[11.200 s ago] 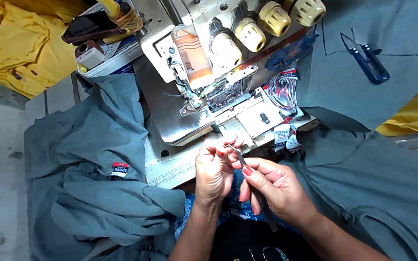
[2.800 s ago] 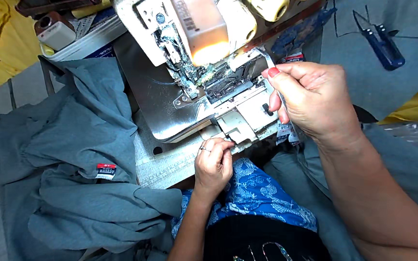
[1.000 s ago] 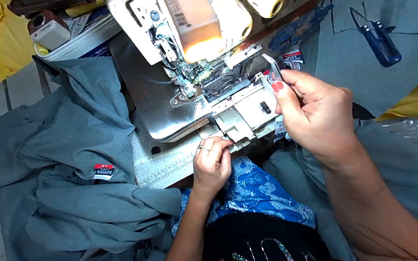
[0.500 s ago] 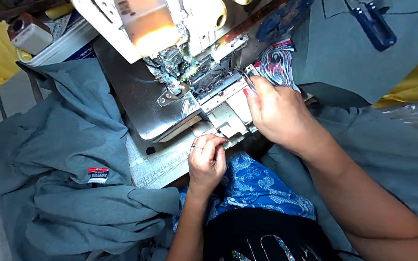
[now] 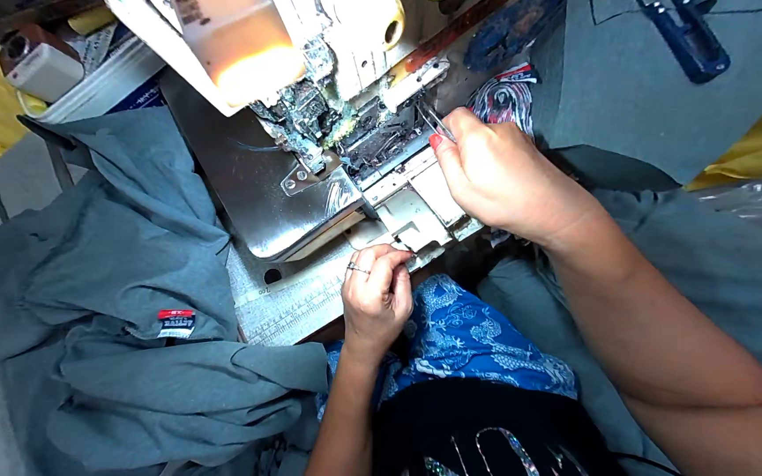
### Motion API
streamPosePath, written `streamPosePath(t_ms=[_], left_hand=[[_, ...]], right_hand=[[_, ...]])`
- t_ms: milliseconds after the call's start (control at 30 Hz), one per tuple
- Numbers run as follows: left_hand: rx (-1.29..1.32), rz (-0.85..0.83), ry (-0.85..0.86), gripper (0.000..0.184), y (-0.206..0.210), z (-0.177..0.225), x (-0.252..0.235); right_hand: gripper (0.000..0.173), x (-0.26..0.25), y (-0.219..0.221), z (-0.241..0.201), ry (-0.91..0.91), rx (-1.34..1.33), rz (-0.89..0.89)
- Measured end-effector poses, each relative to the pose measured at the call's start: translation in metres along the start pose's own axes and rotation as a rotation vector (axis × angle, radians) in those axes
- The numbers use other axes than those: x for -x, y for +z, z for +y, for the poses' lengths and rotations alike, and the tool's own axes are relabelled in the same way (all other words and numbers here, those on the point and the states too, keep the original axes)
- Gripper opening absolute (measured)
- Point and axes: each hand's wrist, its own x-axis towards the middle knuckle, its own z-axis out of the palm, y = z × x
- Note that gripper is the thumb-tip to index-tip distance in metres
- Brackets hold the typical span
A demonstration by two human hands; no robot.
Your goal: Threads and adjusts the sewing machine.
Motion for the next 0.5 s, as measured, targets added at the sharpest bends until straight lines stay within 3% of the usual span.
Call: streamPosePath(t_ms=[500], left_hand=[[0.019,0.005,-0.005,0.01,0.0,0.0,0.0]], right_hand=[[0.028,0.021,0.007,0.015,-0.155,0.008,0.103]])
